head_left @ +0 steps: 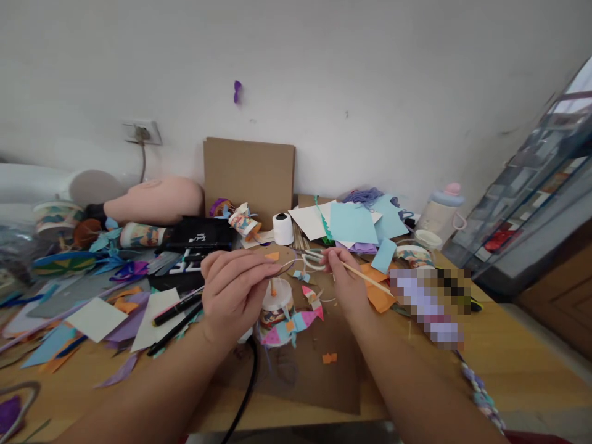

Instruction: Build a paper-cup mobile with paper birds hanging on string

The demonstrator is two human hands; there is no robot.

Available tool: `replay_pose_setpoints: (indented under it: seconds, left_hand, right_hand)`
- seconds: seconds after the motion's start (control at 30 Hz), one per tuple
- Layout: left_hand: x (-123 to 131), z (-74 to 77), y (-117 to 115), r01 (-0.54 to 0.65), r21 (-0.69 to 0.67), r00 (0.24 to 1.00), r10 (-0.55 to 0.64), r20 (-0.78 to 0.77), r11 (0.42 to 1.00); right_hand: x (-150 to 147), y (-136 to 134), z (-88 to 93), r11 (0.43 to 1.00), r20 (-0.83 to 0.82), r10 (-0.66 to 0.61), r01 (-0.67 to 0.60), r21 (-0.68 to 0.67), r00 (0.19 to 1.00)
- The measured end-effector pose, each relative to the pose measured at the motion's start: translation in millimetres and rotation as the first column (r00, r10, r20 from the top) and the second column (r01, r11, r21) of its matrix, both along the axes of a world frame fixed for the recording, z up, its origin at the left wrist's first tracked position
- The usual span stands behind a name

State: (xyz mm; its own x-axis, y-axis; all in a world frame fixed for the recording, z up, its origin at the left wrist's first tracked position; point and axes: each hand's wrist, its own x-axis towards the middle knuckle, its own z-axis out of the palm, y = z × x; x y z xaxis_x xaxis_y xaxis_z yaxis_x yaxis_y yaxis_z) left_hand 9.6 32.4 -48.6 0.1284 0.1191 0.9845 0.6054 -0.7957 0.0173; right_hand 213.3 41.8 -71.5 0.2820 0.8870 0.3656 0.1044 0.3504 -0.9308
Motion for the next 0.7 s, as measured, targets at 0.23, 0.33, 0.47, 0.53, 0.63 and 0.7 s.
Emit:
replay_pose_setpoints:
  seconds: [0.23,0.33,0.47,0.53,0.63,0.7]
  left_hand:
    - [0,-0.2,-5,0.035,-0.053,0.999,-0.035,0.000,0.998]
    - [-1,1.7,-7,0.048,-0.045,0.999,-0.048,-0.005,0.998]
    - [-2,2.2,-9,0.057,-0.057,0.998,-0.058,-0.009,0.997]
    - [-3,1.9,-10,0.064,-0.064,0.998,-0.065,-0.015,0.996]
    - [-3,2.3,-11,0.065,-0.074,0.997,-0.068,-0.032,0.995]
    - [-3,2.8,-11,0.063,-0.081,0.997,-0.066,-0.041,0.995]
  right_hand:
    - [6,1,8.4,1.000,0.103,0.003,-0.002,-0.013,0.995]
    - [16,2,17.1,0.997,0.211,0.048,-0.036,-0.062,0.976]
    - [33,-2,34.2,0.976,0.406,0.168,-0.094,-0.196,0.898]
    - [43,-5,40.8,0.957,0.499,0.218,-0.083,-0.278,0.839]
    - [62,-11,40.6,0.909,0.594,0.310,-0.048,-0.413,0.743]
    - [73,-13,32.9,0.874,0.631,0.370,-0.025,-0.486,0.682]
